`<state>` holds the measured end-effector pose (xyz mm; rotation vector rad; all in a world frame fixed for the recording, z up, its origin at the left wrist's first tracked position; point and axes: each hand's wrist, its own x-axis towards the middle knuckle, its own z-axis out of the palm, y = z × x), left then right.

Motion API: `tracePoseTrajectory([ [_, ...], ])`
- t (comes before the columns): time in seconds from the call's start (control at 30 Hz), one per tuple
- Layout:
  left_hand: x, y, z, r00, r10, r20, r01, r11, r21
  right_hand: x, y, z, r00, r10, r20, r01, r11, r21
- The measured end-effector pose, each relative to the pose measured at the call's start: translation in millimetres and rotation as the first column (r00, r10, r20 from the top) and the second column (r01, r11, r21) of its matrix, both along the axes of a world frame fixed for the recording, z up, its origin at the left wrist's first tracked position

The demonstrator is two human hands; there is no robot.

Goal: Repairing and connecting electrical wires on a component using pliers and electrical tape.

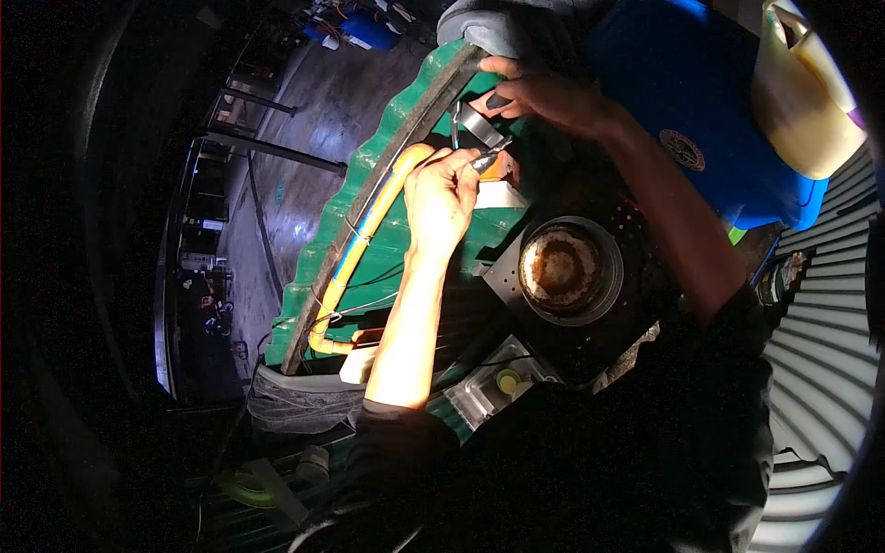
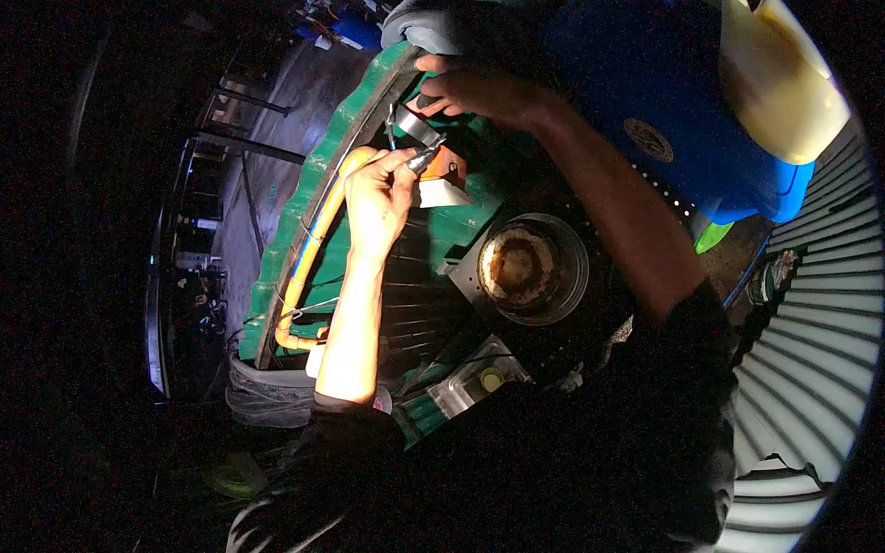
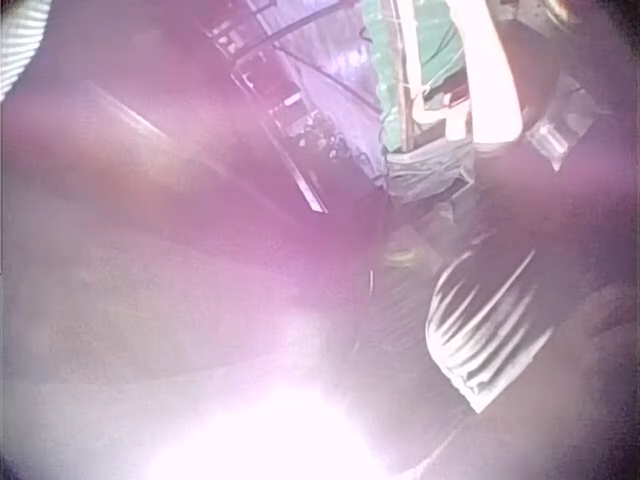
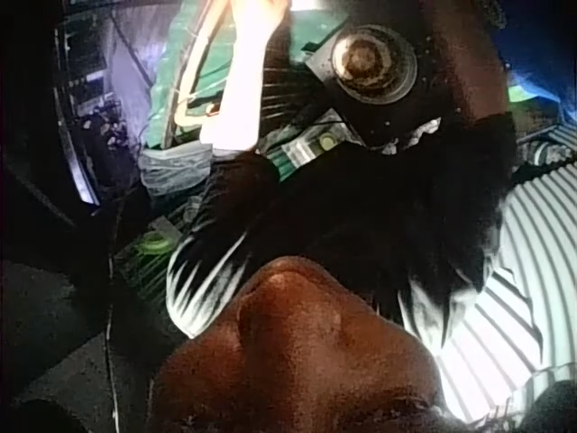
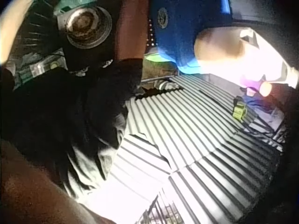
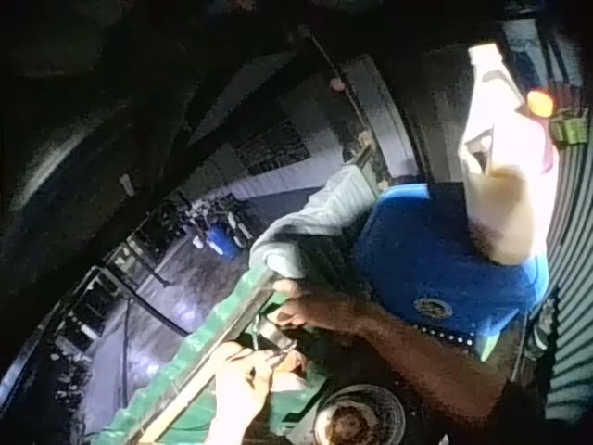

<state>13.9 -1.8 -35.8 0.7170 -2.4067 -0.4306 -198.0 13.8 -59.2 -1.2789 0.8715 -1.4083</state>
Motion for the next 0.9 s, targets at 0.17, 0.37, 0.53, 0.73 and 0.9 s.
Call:
tracePoseTrajectory([
  [0.17, -11.3, 5.7, 0.4, 0.984, 0.175, -0.017, -0.176, 0.982, -0.070, 46.7, 33.5, 19.1, 0.927, -0.358, -0.110, 0.345, 0.931, -0.122],
  [0.37, -20.2, -7.6, -15.8, 0.937, 0.007, -0.349, 0.015, 0.998, 0.059, 95.1, 49.7, -5.2, 0.853, -0.520, 0.045, 0.501, 0.791, -0.351],
  [0.53, -5.4, -1.7, 11.3, 0.977, 0.170, 0.130, -0.186, 0.974, 0.128, 71.5, 44.9, -8.7, 0.906, -0.394, 0.155, 0.423, 0.856, -0.297],
  [0.73, -7.9, 2.0, 18.1, 0.939, 0.264, 0.219, -0.230, 0.959, -0.168, 64.1, 23.6, -23.3, 0.924, -0.367, 0.110, 0.373, 0.797, -0.474],
  [0.9, -8.9, -1.6, 14.1, 0.941, 0.297, 0.164, -0.291, 0.955, -0.058, 77.6, 21.4, -10.3, 0.912, -0.396, 0.109, 0.395, 0.772, -0.497],
])
